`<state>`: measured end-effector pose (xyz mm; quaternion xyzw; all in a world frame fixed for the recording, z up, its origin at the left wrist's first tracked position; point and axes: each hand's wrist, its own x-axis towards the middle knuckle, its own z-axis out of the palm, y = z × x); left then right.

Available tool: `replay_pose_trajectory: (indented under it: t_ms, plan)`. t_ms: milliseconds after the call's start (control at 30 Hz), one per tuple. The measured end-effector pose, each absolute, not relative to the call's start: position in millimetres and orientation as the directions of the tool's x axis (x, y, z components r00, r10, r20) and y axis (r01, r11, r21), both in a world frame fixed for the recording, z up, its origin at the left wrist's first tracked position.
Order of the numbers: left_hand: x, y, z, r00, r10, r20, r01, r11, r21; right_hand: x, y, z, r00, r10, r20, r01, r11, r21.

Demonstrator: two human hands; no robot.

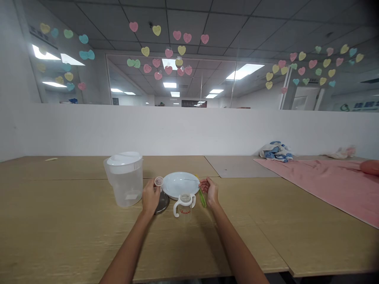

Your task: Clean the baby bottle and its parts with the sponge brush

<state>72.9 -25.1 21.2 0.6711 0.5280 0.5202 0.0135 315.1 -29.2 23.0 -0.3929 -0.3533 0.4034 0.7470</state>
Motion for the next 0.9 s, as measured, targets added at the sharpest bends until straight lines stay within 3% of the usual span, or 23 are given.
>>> replay_pose_trajectory:
  t_ms: [267, 500, 600, 667, 767, 900]
  plan:
    - [86.0, -26.0, 17.3, -0.071, 0.712, 0.699, 0.441, -0.606, 0.662, 314.3, -30.5, 23.9, 0.422, 0.88, 0.217, -0.323, 0.369, -0.871]
    - [95.3, -21.2, 4.0, 0.128, 0.746, 0.653, 0.67, -0.551, 0.498, 310.1, -30.1, 23.2, 0.419, 0.855, 0.305, -0.226, 0.424, -0.877]
    - [96.9, -20.1, 2.4, 0.14, 0.744, 0.654, 0.747, -0.513, 0.424, 303.4, -35.1, 22.2, 0.458, 0.778, 0.429, -0.012, 0.488, -0.873]
    - [97.6, -19.9, 2.5, 0.158, 0.725, 0.67, 0.75, -0.53, 0.396, 297.2, -41.8, 21.9, 0.436, 0.699, 0.567, 0.229, 0.523, -0.821]
    - [98.5, -20.8, 2.6, 0.158, 0.711, 0.685, 0.755, -0.534, 0.381, 286.2, -52.7, 21.2, 0.27, 0.585, 0.765, 0.51, 0.587, -0.629]
    - [100.1, -24.1, 2.1, 0.165, 0.719, 0.676, 0.764, -0.526, 0.373, 272.8, -59.5, 15.9, 0.065, 0.463, 0.884, 0.585, 0.7, -0.41]
